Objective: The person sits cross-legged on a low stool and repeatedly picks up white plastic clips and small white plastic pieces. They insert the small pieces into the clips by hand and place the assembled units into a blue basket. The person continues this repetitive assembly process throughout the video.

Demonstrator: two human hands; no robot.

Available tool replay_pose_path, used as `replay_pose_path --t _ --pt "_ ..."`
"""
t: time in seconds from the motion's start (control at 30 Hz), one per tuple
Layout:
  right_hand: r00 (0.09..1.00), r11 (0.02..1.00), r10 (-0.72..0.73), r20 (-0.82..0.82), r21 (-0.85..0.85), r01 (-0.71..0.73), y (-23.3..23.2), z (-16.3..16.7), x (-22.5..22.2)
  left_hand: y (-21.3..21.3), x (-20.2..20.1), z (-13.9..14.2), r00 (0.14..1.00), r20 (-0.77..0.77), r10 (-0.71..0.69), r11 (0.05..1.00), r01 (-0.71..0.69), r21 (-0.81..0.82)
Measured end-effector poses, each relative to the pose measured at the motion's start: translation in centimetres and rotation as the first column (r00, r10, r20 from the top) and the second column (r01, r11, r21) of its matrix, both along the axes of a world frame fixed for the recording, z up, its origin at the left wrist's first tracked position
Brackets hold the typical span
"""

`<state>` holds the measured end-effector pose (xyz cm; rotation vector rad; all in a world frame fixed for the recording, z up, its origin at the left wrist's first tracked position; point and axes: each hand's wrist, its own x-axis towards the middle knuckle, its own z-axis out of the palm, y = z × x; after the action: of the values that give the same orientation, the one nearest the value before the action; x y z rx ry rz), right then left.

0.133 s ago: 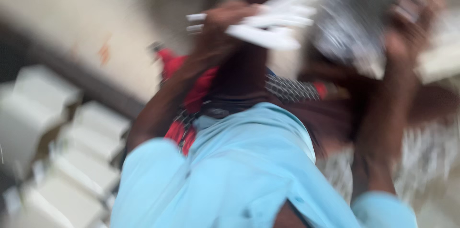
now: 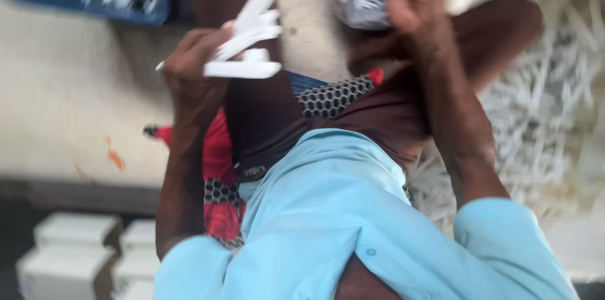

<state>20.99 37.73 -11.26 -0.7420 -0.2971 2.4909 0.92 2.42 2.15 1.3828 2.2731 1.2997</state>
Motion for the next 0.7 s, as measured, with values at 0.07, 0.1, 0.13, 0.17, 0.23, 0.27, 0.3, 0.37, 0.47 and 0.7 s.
replay_pose_path --t 0.07,0.1,0.13,0.17,0.23,0.27,0.3,0.37,0.47,0.7 --pt "0.985 0.936 0.175 0.013 0.309 -0.170 -2.0 2.4 0.5 1.0 0.7 1.2 0.999 -0.018 0.032 0.995 -0.033 -0.090" --pt "0.969 0.897 0.212 0.125 0.370 -0.244 -2.8 3.8 0.9 1.2 0.8 1.6 0.999 -0.045 0.029 0.993 -0.034 -0.111" --pt "0.970 0.886 0.207 0.123 0.396 -0.240 -3.5 5.1 1.1 1.3 0.8 2.0 0.996 -0.075 0.037 0.990 -0.047 -0.134" --pt "0.970 0.874 0.213 0.119 0.421 -0.244 -4.2 6.2 1.0 1.4 0.7 2.2 0.997 -0.072 0.022 0.992 -0.030 -0.120" --pt "0.972 0.859 0.222 0.081 0.454 -0.234 -5.1 7.7 0.6 1.4 0.7 2.5 0.998 -0.066 0.006 0.996 -0.012 -0.092" --pt "0.974 0.858 0.221 0.048 0.464 -0.218 -5.5 8.2 0.4 1.4 0.7 2.6 0.999 -0.049 0.012 0.996 -0.016 -0.089" --pt "0.975 0.857 0.223 0.018 0.473 -0.204 -4.8 7.4 0.2 2.2 0.8 1.6 0.999 -0.030 0.019 0.996 -0.021 -0.085" --pt "0.984 0.864 0.179 0.025 0.473 -0.170 -5.3 6.8 -0.1 2.3 0.8 1.2 0.999 -0.019 0.036 0.996 -0.037 -0.078" --pt "0.986 0.863 0.157 0.055 0.478 -0.164 -5.3 6.0 0.0 2.3 0.9 1.1 0.998 -0.044 0.049 0.996 -0.052 -0.073" --pt "0.959 0.897 0.265 -0.101 0.391 -0.206 -5.8 6.3 -0.1 1.9 -0.3 2.4 0.993 -0.115 -0.028 0.992 0.013 -0.125"
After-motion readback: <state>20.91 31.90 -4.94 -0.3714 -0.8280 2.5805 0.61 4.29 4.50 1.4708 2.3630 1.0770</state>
